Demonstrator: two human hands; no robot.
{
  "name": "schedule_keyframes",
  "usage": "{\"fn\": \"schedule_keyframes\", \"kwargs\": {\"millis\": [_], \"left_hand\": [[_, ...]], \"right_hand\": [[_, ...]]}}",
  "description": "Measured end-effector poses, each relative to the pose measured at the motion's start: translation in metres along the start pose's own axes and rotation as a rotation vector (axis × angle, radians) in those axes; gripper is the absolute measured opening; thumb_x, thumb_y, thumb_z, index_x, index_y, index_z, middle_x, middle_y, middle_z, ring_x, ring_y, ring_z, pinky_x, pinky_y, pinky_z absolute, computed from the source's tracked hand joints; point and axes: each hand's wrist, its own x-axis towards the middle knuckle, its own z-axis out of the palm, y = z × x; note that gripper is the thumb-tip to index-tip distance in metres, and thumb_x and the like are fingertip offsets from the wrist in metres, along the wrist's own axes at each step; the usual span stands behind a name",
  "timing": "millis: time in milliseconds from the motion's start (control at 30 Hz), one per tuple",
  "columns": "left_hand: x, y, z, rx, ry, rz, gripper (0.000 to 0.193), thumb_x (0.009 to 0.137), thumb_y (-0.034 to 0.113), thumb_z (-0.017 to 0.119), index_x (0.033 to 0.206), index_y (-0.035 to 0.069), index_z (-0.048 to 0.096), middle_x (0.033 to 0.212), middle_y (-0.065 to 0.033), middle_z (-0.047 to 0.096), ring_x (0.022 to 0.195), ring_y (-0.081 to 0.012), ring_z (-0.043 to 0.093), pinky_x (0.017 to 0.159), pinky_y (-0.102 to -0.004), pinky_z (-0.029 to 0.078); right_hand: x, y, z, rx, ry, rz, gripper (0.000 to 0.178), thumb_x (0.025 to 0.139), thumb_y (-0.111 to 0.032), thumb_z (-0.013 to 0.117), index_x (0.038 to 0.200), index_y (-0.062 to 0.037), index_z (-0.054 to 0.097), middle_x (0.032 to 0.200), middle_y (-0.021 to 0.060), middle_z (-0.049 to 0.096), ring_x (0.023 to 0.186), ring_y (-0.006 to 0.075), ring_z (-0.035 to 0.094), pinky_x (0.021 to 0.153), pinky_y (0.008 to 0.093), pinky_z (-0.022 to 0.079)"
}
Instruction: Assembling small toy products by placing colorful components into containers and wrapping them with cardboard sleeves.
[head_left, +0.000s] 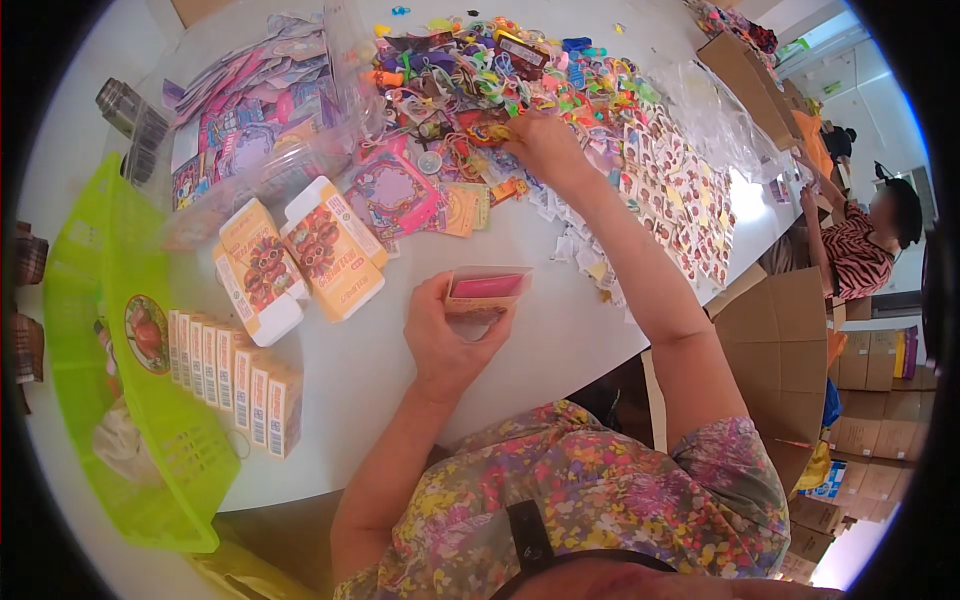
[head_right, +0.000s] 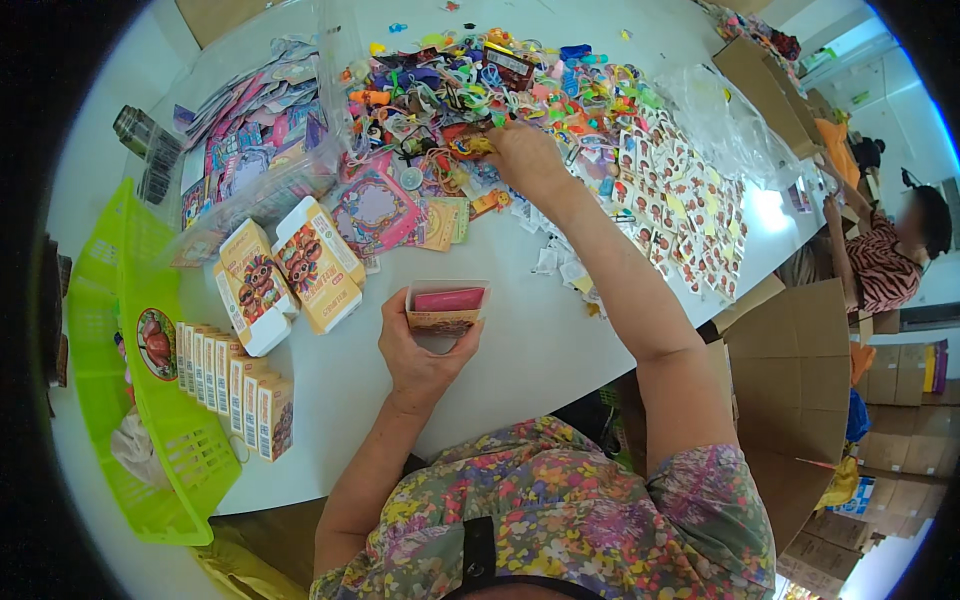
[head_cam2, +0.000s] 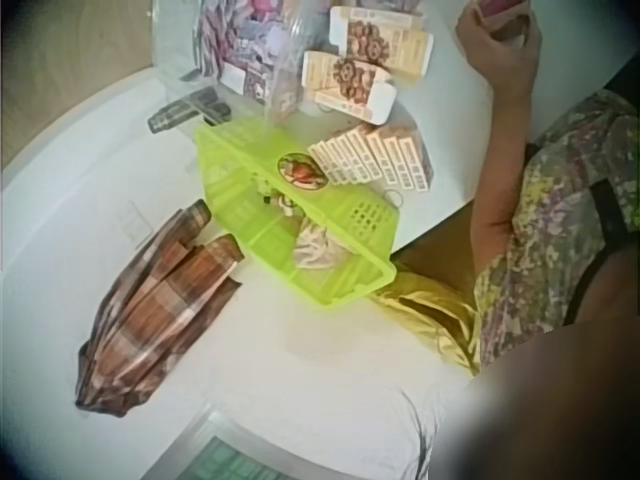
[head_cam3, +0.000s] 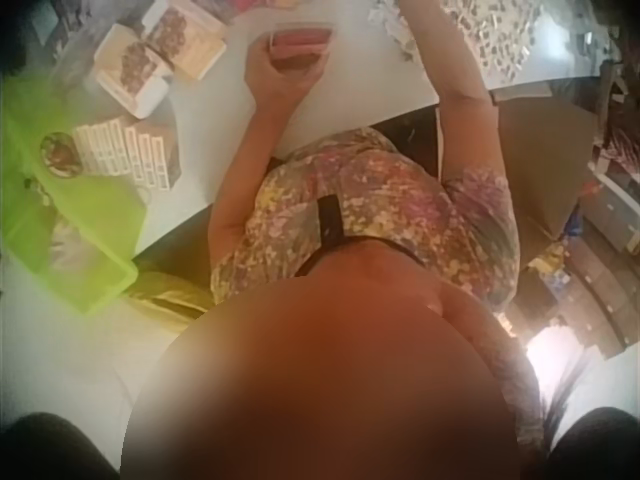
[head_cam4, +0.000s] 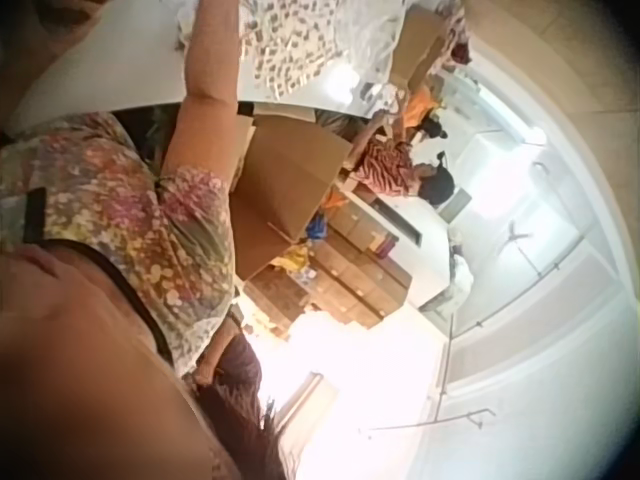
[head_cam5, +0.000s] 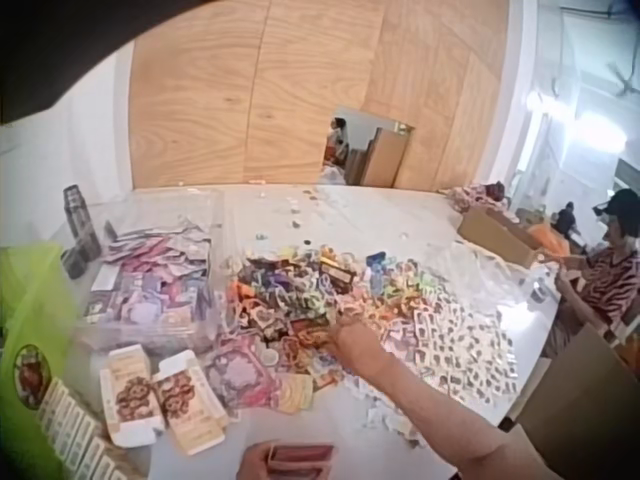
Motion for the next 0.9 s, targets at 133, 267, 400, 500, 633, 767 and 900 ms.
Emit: {"fn": "schedule_keyframes", "kwargs": {"millis": [133,267,400,500,633,767,900], "left_hand": [[0.0,-0.002,0.001,0.034,0.031,0.05,0.073,0.062,0.016,0.088,0.118,0.0,0.043,0.103,-0.0123,0.059,0.088,-0.0196,0.065,0.075,-0.0295,0.054],[-0.002,-0.001,0.003,-0.009,0.021,-0.04,0.075,0.063,0.017,0.089,0.119,-0.001,0.043,0.103,-0.0125,0.059,0.089,-0.0198,0.065,0.074,-0.0301,0.055],[-0.001,0.0,0.003,-0.083,0.067,-0.077,0.068,0.061,0.019,0.087,0.115,0.001,0.05,0.099,-0.0138,0.058,0.086,-0.0285,0.061,0.07,-0.0363,0.053],[-0.002,-0.006,0.006,-0.094,0.09,-0.045,0.065,0.061,0.018,0.088,0.112,0.003,0.051,0.099,-0.013,0.057,0.084,-0.0278,0.061,0.069,-0.0359,0.052],[-0.001,-0.008,0.002,-0.13,0.178,0.189,0.064,0.057,0.013,0.088,0.108,0.005,0.051,0.097,-0.0106,0.054,0.087,-0.0258,0.059,0.07,-0.0332,0.05],[-0.002,-0.009,0.003,-0.199,0.183,0.195,0.066,0.055,0.008,0.088,0.109,0.006,0.051,0.096,-0.0094,0.052,0.091,-0.0247,0.057,0.071,-0.0322,0.049],[-0.004,-0.004,0.002,-0.179,0.137,0.099,0.065,0.056,0.009,0.088,0.11,0.006,0.052,0.098,-0.0095,0.053,0.09,-0.0243,0.058,0.071,-0.0331,0.05]], "right_hand": [[0.0,0.003,-0.005,-0.014,-0.061,0.046,0.02,0.086,-0.021,0.064,0.094,-0.003,0.067,0.081,0.0179,0.065,0.074,0.0334,0.065,0.07,0.0428,0.051],[-0.012,-0.003,-0.038,0.249,0.022,0.116,0.017,0.086,-0.016,0.066,0.095,-0.0019,0.067,0.078,0.0121,0.067,0.065,0.0228,0.063,0.063,0.0353,0.052],[-0.045,-0.046,-0.092,0.927,-0.128,0.24,0.016,0.085,-0.007,0.067,0.1,-0.0016,0.065,0.08,0.0037,0.067,0.063,0.0093,0.06,0.057,0.0233,0.049],[-0.074,-0.075,-0.117,1.118,-0.235,0.197,0.02,0.084,-0.002,0.068,0.103,-0.0007,0.063,0.083,0.0037,0.068,0.067,0.0077,0.061,0.056,0.0207,0.049],[-0.099,-0.088,-0.14,1.205,-0.262,0.132,0.02,0.082,0.003,0.067,0.101,0.0002,0.062,0.086,0.0071,0.069,0.072,0.0102,0.064,0.057,0.0212,0.05],[-0.118,-0.086,-0.152,1.266,-0.247,0.086,0.017,0.081,0.003,0.068,0.097,0.0017,0.064,0.084,0.0075,0.069,0.07,0.0093,0.063,0.057,0.0208,0.049],[-0.121,-0.109,-0.15,1.094,-0.286,-0.031,0.017,0.074,0.005,0.072,0.089,-0.0007,0.068,0.078,0.007,0.068,0.07,0.011,0.063,0.061,0.0242,0.051]]}}
